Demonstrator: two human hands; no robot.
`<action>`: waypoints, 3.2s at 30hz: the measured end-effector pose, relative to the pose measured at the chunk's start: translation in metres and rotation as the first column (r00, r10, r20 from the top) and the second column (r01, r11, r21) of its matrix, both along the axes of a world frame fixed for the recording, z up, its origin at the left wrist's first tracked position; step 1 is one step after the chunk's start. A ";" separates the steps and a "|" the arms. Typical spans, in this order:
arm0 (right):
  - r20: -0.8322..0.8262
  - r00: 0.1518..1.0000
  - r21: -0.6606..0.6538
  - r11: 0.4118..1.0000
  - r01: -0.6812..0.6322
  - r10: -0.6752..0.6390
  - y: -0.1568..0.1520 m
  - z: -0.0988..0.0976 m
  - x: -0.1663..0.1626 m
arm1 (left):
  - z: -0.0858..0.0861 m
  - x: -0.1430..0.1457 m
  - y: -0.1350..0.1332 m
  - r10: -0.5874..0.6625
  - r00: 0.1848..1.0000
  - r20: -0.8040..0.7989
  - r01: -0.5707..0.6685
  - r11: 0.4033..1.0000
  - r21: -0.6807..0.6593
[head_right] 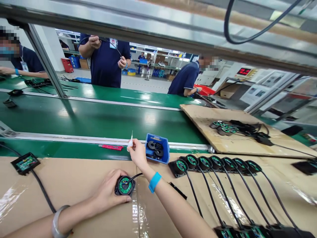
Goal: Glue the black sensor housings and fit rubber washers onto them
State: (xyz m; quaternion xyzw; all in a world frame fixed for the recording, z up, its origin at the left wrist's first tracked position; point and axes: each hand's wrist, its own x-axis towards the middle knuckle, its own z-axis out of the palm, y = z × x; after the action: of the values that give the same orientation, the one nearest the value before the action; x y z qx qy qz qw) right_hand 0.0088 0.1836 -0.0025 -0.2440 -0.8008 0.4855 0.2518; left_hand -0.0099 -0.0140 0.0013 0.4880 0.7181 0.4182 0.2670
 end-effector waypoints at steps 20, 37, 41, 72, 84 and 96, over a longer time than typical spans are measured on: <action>0.510 0.761 0.530 0.843 0.090 -0.401 0.068 0.061 0.054 | -0.003 -0.001 0.002 -0.019 0.998 -0.052 0.018 1.000 -0.009; -0.259 0.965 0.202 0.979 0.013 0.041 -0.081 0.039 0.111 | 0.001 -0.011 -0.002 -0.086 0.879 0.469 -0.043 0.965 0.259; -0.336 0.930 0.213 0.974 -0.080 0.150 -0.090 0.039 0.112 | 0.010 -0.013 -0.005 -0.063 0.890 0.452 -0.064 0.964 0.259; 0.030 1.000 0.691 0.723 -0.024 0.005 -0.072 0.015 0.153 | 0.048 -0.015 -0.027 -0.050 0.952 0.301 0.072 0.995 -0.063; 0.033 0.997 0.511 0.856 -0.076 0.069 -0.067 0.018 0.157 | 0.044 -0.004 -0.031 -0.055 0.866 -0.497 0.163 0.971 0.176; -0.015 0.999 0.526 0.850 -0.035 0.050 -0.069 0.017 0.157 | 0.039 0.002 -0.024 -0.015 0.811 -0.584 0.225 0.931 0.289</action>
State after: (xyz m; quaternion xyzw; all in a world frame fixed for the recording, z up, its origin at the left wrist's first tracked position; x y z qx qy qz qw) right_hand 0.1655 0.1150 0.0149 -0.1415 -0.9045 0.2573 0.3092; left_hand -0.0075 -0.0376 0.0407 0.6748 0.6476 0.3531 -0.0245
